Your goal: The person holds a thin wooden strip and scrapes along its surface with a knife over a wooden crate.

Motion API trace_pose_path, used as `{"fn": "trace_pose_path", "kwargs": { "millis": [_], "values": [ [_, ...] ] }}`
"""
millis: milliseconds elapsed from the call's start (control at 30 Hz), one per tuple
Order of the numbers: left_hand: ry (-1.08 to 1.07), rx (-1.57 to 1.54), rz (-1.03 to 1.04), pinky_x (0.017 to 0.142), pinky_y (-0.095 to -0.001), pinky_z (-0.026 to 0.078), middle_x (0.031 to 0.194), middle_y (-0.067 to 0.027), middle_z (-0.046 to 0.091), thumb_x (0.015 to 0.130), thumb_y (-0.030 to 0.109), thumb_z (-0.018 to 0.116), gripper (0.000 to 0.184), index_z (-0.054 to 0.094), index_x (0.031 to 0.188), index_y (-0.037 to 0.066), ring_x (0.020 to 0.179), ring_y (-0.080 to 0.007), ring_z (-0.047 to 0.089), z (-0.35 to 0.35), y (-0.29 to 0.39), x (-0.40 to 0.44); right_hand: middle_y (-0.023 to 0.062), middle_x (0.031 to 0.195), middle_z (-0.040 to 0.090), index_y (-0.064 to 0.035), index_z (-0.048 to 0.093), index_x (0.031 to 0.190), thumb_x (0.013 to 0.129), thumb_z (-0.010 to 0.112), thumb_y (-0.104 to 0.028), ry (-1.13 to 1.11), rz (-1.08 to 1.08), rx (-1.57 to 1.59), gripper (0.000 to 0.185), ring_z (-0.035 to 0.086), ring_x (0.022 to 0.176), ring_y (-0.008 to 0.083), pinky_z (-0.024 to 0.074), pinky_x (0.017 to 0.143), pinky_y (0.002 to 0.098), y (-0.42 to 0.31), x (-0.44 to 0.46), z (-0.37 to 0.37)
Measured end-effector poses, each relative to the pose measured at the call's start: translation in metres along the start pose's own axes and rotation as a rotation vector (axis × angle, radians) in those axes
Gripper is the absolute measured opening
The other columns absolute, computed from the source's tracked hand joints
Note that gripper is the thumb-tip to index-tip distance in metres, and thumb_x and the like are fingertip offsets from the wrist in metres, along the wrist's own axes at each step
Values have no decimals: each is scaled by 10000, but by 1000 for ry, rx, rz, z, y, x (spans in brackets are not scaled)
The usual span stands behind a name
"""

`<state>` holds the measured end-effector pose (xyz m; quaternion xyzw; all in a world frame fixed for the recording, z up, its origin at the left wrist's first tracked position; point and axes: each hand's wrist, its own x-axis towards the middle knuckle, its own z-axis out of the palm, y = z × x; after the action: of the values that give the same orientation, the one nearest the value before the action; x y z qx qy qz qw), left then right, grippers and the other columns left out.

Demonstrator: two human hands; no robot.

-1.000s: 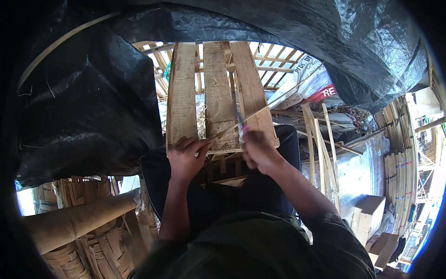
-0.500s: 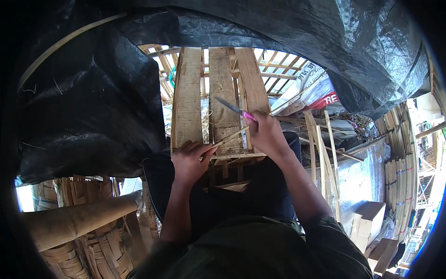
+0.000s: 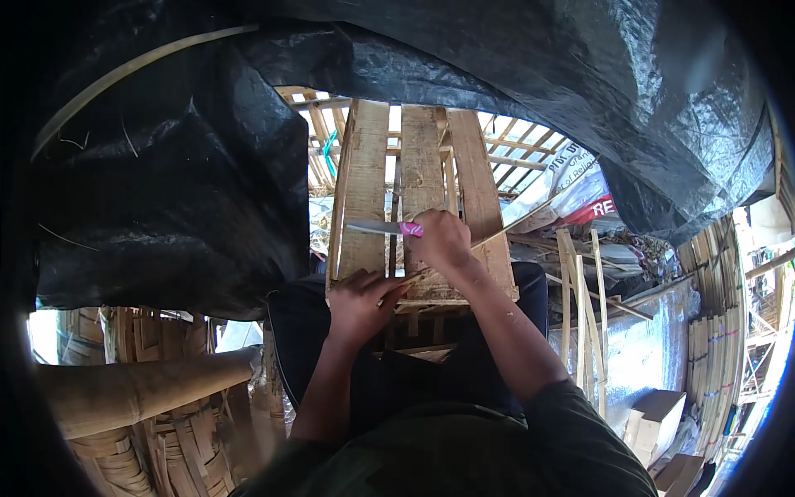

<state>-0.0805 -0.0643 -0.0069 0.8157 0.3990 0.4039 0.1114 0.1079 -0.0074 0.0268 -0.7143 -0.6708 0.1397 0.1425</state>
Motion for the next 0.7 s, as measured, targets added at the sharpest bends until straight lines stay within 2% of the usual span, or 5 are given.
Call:
{"fn": "trace_pose_path", "kwargs": {
  "millis": [67,167,200,400,700],
  "values": [
    [-4,-6,0,557,-344,522,702,10,625,789,212,790,101,708,818,161,656,-201,632,-1,-1,1,184,782,682,-95,711,784,834,754,-345,34,52,15,259,691,781,398,538,701,482,2,8,-5],
    [-12,-5,-13,566,-328,526,716,4,669,755,194,822,117,745,834,156,637,-192,637,-1,-1,1,-17,519,462,-35,697,961,898,734,-241,-221,362,957,219,434,422,120,323,419,311,6,22,-19],
    [-14,-18,-20,569,-328,529,726,3,675,754,190,822,123,744,841,152,638,-193,640,0,-2,1,-100,560,357,-33,648,1021,919,720,-198,-272,403,1148,207,279,440,28,198,416,261,-7,19,-33],
    [-26,-45,-22,584,-325,540,773,0,700,757,177,820,132,740,854,137,648,-194,654,-1,-3,2,-105,578,347,-91,605,913,923,714,-166,-282,431,1277,132,283,440,25,204,418,252,-10,41,-31],
    [-23,-63,-33,583,-326,540,767,3,699,762,183,818,121,739,839,135,650,-190,655,-3,1,4,-102,615,336,-110,599,926,915,719,-140,-265,462,1555,124,267,452,42,210,415,249,-15,60,-21]
  ]
}}
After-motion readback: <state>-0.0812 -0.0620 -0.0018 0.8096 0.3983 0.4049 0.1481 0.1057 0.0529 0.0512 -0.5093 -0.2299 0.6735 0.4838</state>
